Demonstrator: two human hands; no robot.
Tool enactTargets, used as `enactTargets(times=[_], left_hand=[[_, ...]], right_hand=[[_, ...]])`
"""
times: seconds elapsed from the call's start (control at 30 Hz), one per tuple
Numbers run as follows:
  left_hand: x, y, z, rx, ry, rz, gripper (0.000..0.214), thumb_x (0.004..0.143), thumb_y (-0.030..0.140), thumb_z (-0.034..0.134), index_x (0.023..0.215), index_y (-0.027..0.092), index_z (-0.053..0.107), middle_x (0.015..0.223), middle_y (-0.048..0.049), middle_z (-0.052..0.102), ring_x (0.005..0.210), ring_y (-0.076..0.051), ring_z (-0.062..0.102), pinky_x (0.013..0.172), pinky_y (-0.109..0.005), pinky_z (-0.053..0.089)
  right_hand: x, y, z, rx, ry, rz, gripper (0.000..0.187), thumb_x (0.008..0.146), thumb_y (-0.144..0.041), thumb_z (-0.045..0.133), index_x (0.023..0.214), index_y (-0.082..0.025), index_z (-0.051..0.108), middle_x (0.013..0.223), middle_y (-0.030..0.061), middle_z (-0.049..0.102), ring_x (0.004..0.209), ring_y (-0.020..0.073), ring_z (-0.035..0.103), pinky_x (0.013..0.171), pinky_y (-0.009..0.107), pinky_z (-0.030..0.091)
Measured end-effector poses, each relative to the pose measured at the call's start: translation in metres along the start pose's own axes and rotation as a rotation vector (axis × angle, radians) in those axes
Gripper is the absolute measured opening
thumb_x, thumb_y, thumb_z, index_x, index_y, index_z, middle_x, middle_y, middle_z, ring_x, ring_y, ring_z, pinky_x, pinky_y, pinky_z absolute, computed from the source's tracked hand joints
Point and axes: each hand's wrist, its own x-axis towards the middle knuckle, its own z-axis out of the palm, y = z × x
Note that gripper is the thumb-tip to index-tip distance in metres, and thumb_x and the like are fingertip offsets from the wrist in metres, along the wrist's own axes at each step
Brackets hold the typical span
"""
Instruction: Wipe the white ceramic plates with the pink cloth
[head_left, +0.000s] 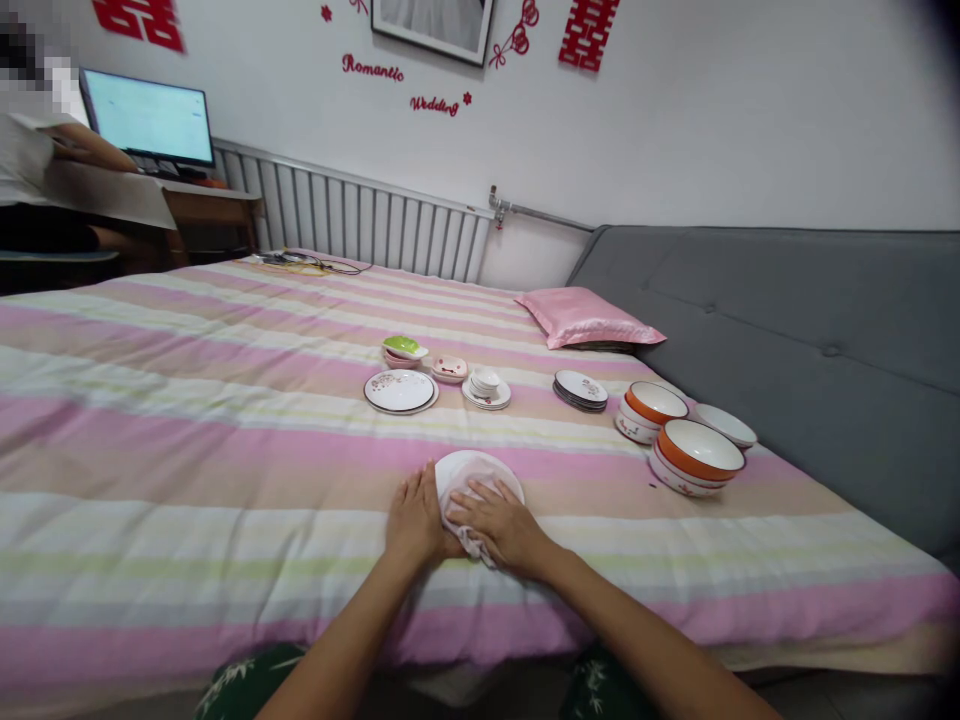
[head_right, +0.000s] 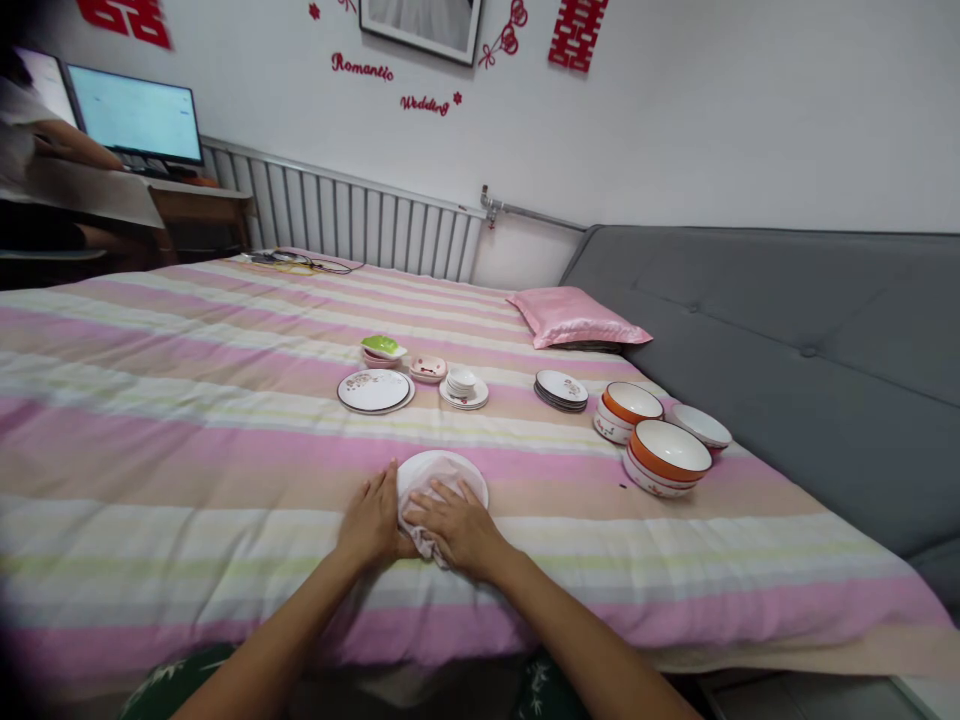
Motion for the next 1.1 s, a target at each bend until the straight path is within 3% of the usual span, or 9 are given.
enactTargets(times=[0.17, 0.3, 0.47, 0.57, 0.8, 1.1], left_hand=[[0.001, -0.001, -0.001, -0.038, -0.01, 0.01, 0.122, 0.049, 0.05, 0.068, 0.14, -0.006, 0.009, 0.148, -0.0231, 0.02, 0.135, -0.033, 0.022, 0.109, -0.04, 0.013], [0.002, -0.001, -0.002, -0.093, -0.004, -0.026, 0.128, 0.05, 0.055, 0.066, 0.141, -0.006, 0.0, 0.145, -0.0235, 0.027, 0.135, -0.031, 0.024, 0.109, -0.038, 0.014], [0.004, 0.0, -0.002, -0.053, -0.041, -0.028, 0.126, 0.047, 0.062, 0.065, 0.142, 0.001, 0.01, 0.15, -0.022, 0.012, 0.137, -0.031, 0.017, 0.11, -0.039, 0.01], [0.003, 0.001, -0.003, -0.032, -0.041, -0.041, 0.131, 0.044, 0.064, 0.065, 0.142, -0.001, 0.007, 0.15, -0.0224, 0.011, 0.137, -0.033, 0.018, 0.11, -0.04, 0.01], [0.003, 0.0, -0.004, -0.077, -0.012, -0.038, 0.134, 0.042, 0.064, 0.067, 0.142, -0.002, 0.006, 0.147, -0.0257, 0.021, 0.134, -0.035, 0.023, 0.109, -0.042, 0.013], [0.004, -0.001, -0.002, -0.095, -0.004, -0.03, 0.133, 0.042, 0.063, 0.069, 0.142, -0.002, 0.009, 0.147, -0.0257, 0.02, 0.135, -0.035, 0.021, 0.109, -0.043, 0.013]], right_hand=[[0.034, -0.008, 0.002, 0.023, 0.024, 0.108, 0.039, 0.09, -0.031, 0.039, 0.128, -0.036, 0.046, 0.143, -0.0035, 0.037, 0.136, 0.0262, 0.022, 0.107, 0.054, 0.013], [0.052, -0.01, 0.003, 0.084, 0.065, 0.168, 0.04, 0.089, -0.031, 0.039, 0.128, -0.034, 0.045, 0.137, -0.0011, 0.045, 0.133, 0.0259, 0.026, 0.106, 0.055, 0.014], [0.063, 0.001, -0.001, 0.124, 0.137, 0.256, 0.032, 0.09, -0.029, 0.037, 0.118, -0.031, 0.053, 0.126, -0.0021, 0.055, 0.124, 0.019, 0.038, 0.105, 0.045, 0.018], [0.068, 0.014, -0.004, 0.12, 0.182, 0.358, 0.032, 0.091, -0.025, 0.033, 0.112, -0.027, 0.057, 0.117, 0.0008, 0.06, 0.115, 0.0177, 0.045, 0.099, 0.037, 0.025], [0.057, 0.032, -0.008, 0.115, 0.252, 0.655, 0.034, 0.092, -0.024, 0.028, 0.093, -0.024, 0.062, 0.09, 0.0033, 0.067, 0.092, 0.0189, 0.054, 0.074, 0.028, 0.036], [0.027, 0.033, -0.011, 0.154, 0.239, 0.939, 0.021, 0.081, -0.022, 0.044, 0.091, -0.017, 0.062, 0.09, 0.0116, 0.068, 0.087, 0.0243, 0.06, 0.067, 0.03, 0.04]])
